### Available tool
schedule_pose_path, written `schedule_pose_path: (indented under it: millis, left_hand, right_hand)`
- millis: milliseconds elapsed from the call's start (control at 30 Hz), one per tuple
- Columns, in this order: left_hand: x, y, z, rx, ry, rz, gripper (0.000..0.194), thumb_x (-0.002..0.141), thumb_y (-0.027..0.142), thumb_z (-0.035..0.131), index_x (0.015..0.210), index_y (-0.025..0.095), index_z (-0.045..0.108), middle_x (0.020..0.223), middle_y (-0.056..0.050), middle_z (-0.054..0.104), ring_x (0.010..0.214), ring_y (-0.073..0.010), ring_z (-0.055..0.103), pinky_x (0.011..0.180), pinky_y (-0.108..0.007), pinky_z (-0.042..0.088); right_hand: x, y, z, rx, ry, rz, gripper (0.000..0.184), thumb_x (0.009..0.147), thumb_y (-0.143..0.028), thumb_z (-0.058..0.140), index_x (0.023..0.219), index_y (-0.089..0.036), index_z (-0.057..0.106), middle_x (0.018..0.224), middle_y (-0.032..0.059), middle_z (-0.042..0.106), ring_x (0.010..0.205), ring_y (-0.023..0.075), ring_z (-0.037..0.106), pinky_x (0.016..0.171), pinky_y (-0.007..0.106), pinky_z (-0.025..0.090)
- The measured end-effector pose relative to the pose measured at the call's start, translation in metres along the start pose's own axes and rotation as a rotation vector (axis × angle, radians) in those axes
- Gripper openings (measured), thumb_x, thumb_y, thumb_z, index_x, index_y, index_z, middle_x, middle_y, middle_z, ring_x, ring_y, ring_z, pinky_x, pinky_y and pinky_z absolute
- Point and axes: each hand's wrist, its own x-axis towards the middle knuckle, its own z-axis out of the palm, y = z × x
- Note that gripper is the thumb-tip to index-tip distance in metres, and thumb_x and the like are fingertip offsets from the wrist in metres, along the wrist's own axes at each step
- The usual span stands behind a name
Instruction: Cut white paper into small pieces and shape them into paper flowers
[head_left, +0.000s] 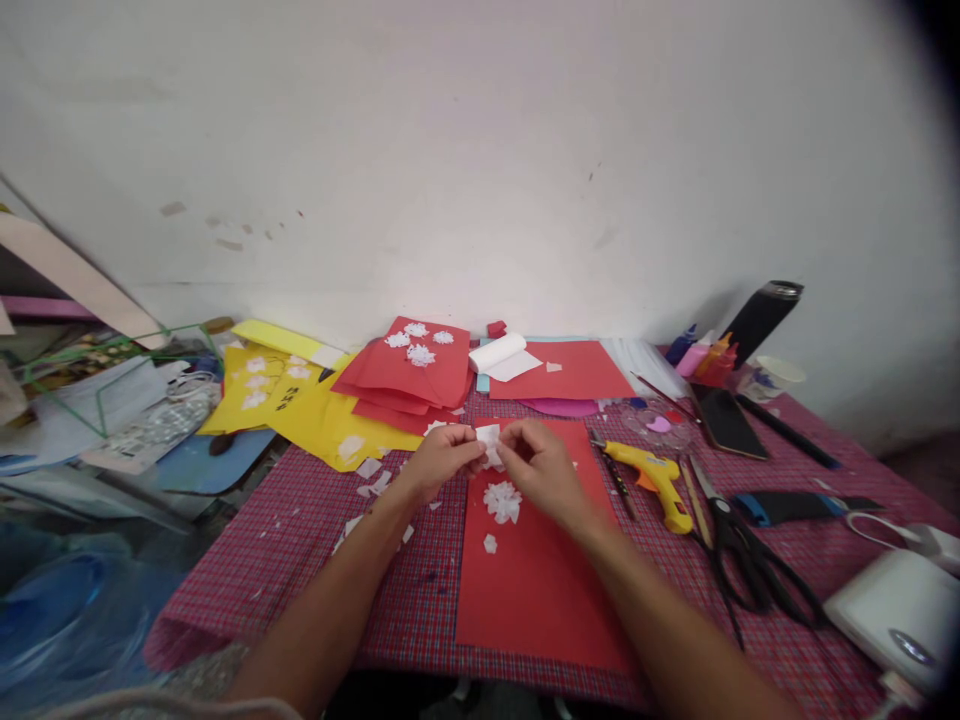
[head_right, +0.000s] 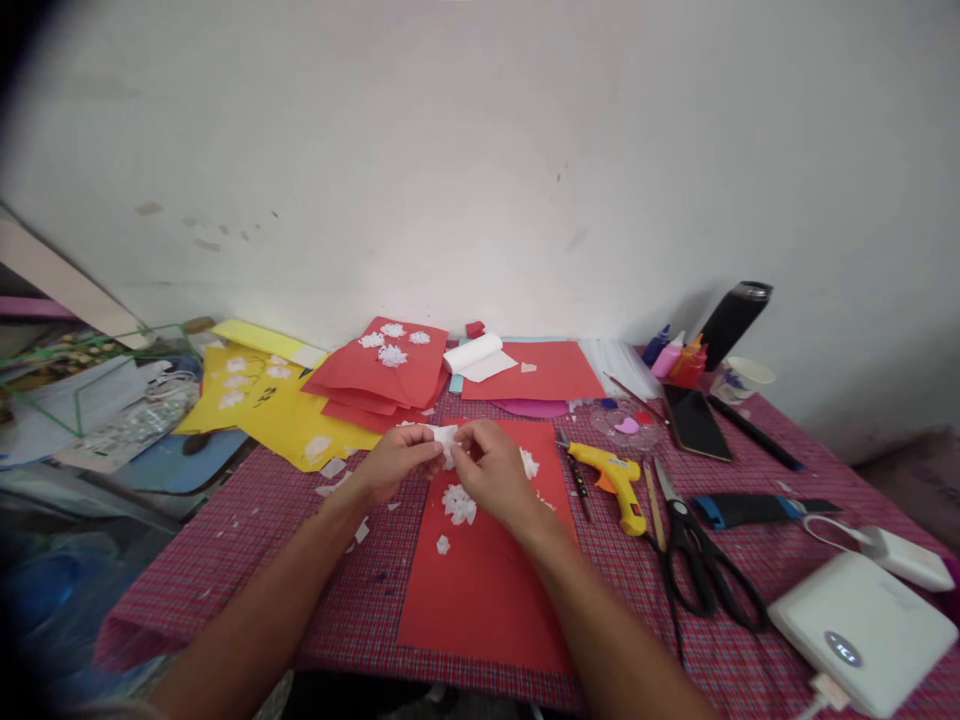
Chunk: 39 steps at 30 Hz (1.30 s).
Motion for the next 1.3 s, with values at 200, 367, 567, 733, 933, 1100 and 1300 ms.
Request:
schedule_pose_path:
  millis: [200, 367, 567, 733, 933, 1100, 1300]
  left_hand:
    - [0.0007, -0.0048, -0.0002, 0.019, -0.064, -0.001, 0.018, 0.077, 0.030, 0.065, 0.070, 0.014, 0.062, 0.062, -0.001, 0.061, 0.056, -0.0114, 0.057, 0.057, -0.024, 0.044]
    - [0.0004, -0.0039, -0.0019, 0.010, -0.085, -0.009, 0.013, 0.076, 0.024, 0.063, 0.072, 0.013, 0.065, 0.066, -0.003, 0.063, 0.057, -0.0116, 0.057, 0.058, -0.025, 0.044]
    - [-0.0001, -0.0019, -0.0012, 0.014, -0.073, 0.010, 0.021, 0.078, 0.031, 0.066, 0.071, 0.012, 0.064, 0.065, -0.003, 0.063, 0.057, -0.0115, 0.056, 0.056, -0.024, 0.044]
    - [0.0003, -0.0025, -0.0006, 0.020, -0.064, 0.013, 0.023, 0.078, 0.034, 0.068, 0.071, 0.012, 0.063, 0.065, -0.003, 0.062, 0.057, -0.0114, 0.056, 0.057, -0.024, 0.045]
    - [0.0004, -0.0022, 0.0001, 0.044, -0.075, 0.014, 0.025, 0.077, 0.036, 0.068, 0.071, 0.012, 0.062, 0.065, -0.002, 0.061, 0.056, -0.0110, 0.055, 0.056, -0.023, 0.044]
    - [0.0014, -0.0054, -0.0016, 0.077, -0.086, 0.047, 0.024, 0.080, 0.035, 0.066, 0.072, 0.013, 0.062, 0.065, -0.002, 0.060, 0.057, -0.0104, 0.054, 0.056, -0.023, 0.043]
    - [0.0021, -0.0056, -0.0009, 0.105, -0.069, 0.052, 0.025, 0.081, 0.036, 0.065, 0.072, 0.013, 0.060, 0.064, -0.001, 0.059, 0.056, -0.0098, 0.052, 0.055, -0.023, 0.041]
  right_hand:
    - [-0.0028, 0.0042, 0.0042, -0.168, -0.105, -0.072, 0.008, 0.083, -0.014, 0.055, 0.080, -0.020, 0.059, 0.077, 0.0023, 0.060, 0.073, 0.0168, 0.055, 0.065, 0.027, 0.039]
    - [-0.0015, 0.0023, 0.0030, -0.099, -0.116, -0.005, 0.012, 0.083, -0.013, 0.055, 0.080, -0.020, 0.064, 0.077, 0.0017, 0.065, 0.073, 0.0165, 0.058, 0.066, 0.027, 0.041]
    - [-0.0014, 0.0047, 0.0051, 0.097, -0.139, 0.120, 0.013, 0.083, -0.016, 0.056, 0.086, -0.020, 0.068, 0.080, 0.0019, 0.070, 0.075, 0.0172, 0.064, 0.069, 0.027, 0.047]
    - [-0.0018, 0.0071, 0.0059, 0.116, -0.133, 0.137, 0.011, 0.083, -0.019, 0.056, 0.085, -0.020, 0.067, 0.079, 0.0020, 0.070, 0.073, 0.0175, 0.063, 0.067, 0.027, 0.047]
    - [-0.0020, 0.0045, 0.0042, 0.076, -0.124, 0.118, 0.011, 0.084, -0.019, 0.055, 0.079, -0.019, 0.065, 0.074, 0.0009, 0.067, 0.068, 0.0159, 0.060, 0.064, 0.027, 0.044]
    - [-0.0017, 0.0039, 0.0034, 0.113, -0.121, 0.132, 0.012, 0.083, -0.019, 0.055, 0.076, -0.019, 0.064, 0.071, -0.0002, 0.065, 0.066, 0.0149, 0.058, 0.062, 0.025, 0.042]
    - [-0.0006, 0.0009, 0.0030, 0.146, -0.126, 0.150, 0.012, 0.084, -0.021, 0.056, 0.075, -0.019, 0.063, 0.071, -0.0006, 0.063, 0.065, 0.0143, 0.056, 0.061, 0.024, 0.042]
